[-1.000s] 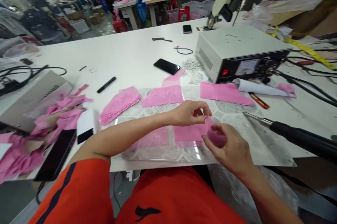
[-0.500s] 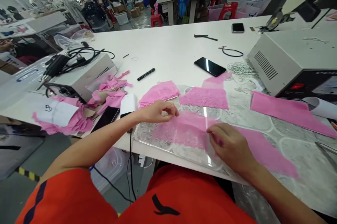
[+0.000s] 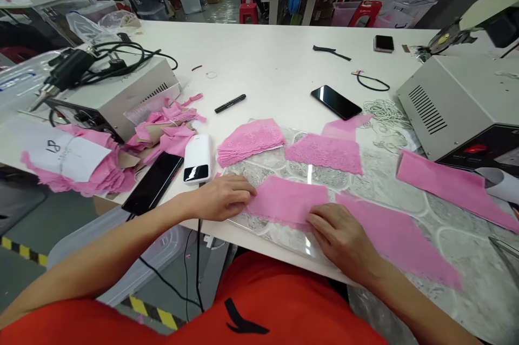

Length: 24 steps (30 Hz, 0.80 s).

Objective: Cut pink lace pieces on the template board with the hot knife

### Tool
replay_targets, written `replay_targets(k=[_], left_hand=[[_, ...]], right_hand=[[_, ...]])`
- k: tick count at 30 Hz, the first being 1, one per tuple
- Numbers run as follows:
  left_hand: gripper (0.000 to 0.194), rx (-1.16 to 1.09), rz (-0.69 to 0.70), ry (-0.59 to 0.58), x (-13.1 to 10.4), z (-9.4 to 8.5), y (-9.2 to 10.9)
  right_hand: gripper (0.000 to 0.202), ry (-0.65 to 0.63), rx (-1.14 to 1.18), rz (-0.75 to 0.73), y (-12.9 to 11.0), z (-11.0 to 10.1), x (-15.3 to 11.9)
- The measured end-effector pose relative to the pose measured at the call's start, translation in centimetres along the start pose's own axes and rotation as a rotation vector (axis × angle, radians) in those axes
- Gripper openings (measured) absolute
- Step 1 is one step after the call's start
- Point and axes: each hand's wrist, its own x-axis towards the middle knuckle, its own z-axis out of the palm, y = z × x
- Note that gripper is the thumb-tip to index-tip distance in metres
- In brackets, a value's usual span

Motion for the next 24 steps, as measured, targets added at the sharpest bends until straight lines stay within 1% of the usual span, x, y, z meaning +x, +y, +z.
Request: replay_targets(k=[6, 11, 14, 16, 18, 20, 22, 24], left_hand=[[0.018, 0.161, 0.049, -0.016, -0.3, 0.2, 0.2], [0.016, 0.178, 0.04, -0.024, -0.3, -0.1, 0.3], [0.015, 0.151, 0.031, -0.048, -0.2, -0.7, 0.6], [0.015, 0.152, 0.035, -0.062, 0.2, -1.0, 0.9], [0.017, 0.175, 0.054, -0.054, 1.2, -1.0, 1.2], [0.018, 0.204, 0.097, -0.032, 2.8, -0.5, 1.4], [0.02, 0.214, 0.175, -0.011, 5.2, 0.6, 1.5], [0.023, 0.199, 0.268, 0.003, 7.9, 2.1, 1.6]], right_hand=[[0.02, 0.006, -0.006, 0.013, -0.1, -0.2, -0.1], [0.02, 0.012, -0.004, 0.037, -0.1, -0.3, -0.5], [0.023, 0.019, 0.0, 0.064, 0.1, -1.1, -0.9], [0.024, 0.05, -0.003, 0.107, 0.4, -2.0, -1.6], [0.024, 0.108, -0.022, 0.181, 0.8, -3.3, -2.8], [0.024, 0.156, -0.071, 0.27, 1.3, -4.8, -4.5], [0.023, 0.183, -0.149, 0.343, 1.6, -6.1, -6.5], [0.022, 0.196, -0.235, 0.39, 1.9, -7.1, -8.6]])
